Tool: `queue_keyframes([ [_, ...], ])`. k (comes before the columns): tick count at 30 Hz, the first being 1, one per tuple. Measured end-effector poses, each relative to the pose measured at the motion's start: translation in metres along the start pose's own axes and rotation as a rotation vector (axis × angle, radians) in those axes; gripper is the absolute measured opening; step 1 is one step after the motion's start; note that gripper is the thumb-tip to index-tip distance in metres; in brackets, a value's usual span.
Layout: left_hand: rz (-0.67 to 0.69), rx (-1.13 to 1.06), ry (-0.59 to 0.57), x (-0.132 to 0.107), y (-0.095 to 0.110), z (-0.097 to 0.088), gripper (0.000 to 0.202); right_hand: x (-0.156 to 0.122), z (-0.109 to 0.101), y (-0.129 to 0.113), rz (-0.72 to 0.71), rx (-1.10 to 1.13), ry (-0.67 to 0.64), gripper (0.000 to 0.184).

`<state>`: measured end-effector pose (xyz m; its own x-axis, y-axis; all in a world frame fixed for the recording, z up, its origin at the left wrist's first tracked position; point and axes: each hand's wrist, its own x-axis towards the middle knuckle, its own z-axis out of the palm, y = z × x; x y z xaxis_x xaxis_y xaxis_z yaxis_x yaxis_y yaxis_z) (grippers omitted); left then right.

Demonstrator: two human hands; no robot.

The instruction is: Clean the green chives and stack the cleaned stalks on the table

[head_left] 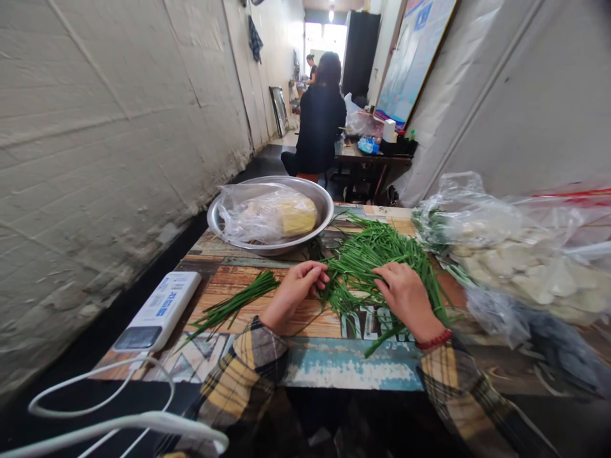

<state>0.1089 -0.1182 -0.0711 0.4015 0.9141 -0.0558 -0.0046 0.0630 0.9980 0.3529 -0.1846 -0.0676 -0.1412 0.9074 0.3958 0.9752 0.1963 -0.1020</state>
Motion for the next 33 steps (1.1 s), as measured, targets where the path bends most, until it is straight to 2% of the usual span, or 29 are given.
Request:
queue_keyframes([
  [3, -0.007, -0.026, 0.049, 0.0, 0.0, -0.001, 0.028, 0.007, 0.008, -0.001, 0.027, -0.049, 0.0, 0.014],
  [5, -0.01, -0.04, 0.05, 0.001, -0.002, -0.001, 0.028, 0.008, 0.012, 0.001, 0.046, 0.026, 0.03, 0.014],
  [9, -0.02, -0.098, 0.049, 0.001, -0.004, 0.0, 0.03, 0.013, 0.014, 0.004, 0.167, 0.395, 0.086, 0.018],
  [14, -0.042, -0.144, 0.064, 0.002, -0.005, -0.001, 0.031, 0.03, 0.014, -0.006, 0.432, 1.021, -0.042, 0.03],
  [18, -0.059, -0.126, 0.046, 0.0, -0.001, 0.001, 0.031, 0.038, 0.014, -0.02, 0.526, 1.233, -0.125, 0.036],
  [20, -0.077, -0.122, -0.012, -0.001, 0.0, 0.002, 0.033, 0.037, 0.014, -0.029, 0.523, 1.268, -0.163, 0.037],
  [23, -0.108, -0.198, -0.064, -0.002, -0.002, 0.002, 0.034, 0.034, 0.016, -0.043, 0.431, 1.273, -0.224, 0.037],
  [27, -0.137, -0.345, 0.045, 0.0, -0.004, 0.001, 0.03, 0.029, 0.021, -0.052, 0.326, 1.249, -0.323, 0.036],
  [33, -0.15, -0.428, 0.163, 0.004, -0.005, -0.003, 0.026, 0.025, 0.011, -0.044, 0.307, 1.253, -0.569, 0.038],
])
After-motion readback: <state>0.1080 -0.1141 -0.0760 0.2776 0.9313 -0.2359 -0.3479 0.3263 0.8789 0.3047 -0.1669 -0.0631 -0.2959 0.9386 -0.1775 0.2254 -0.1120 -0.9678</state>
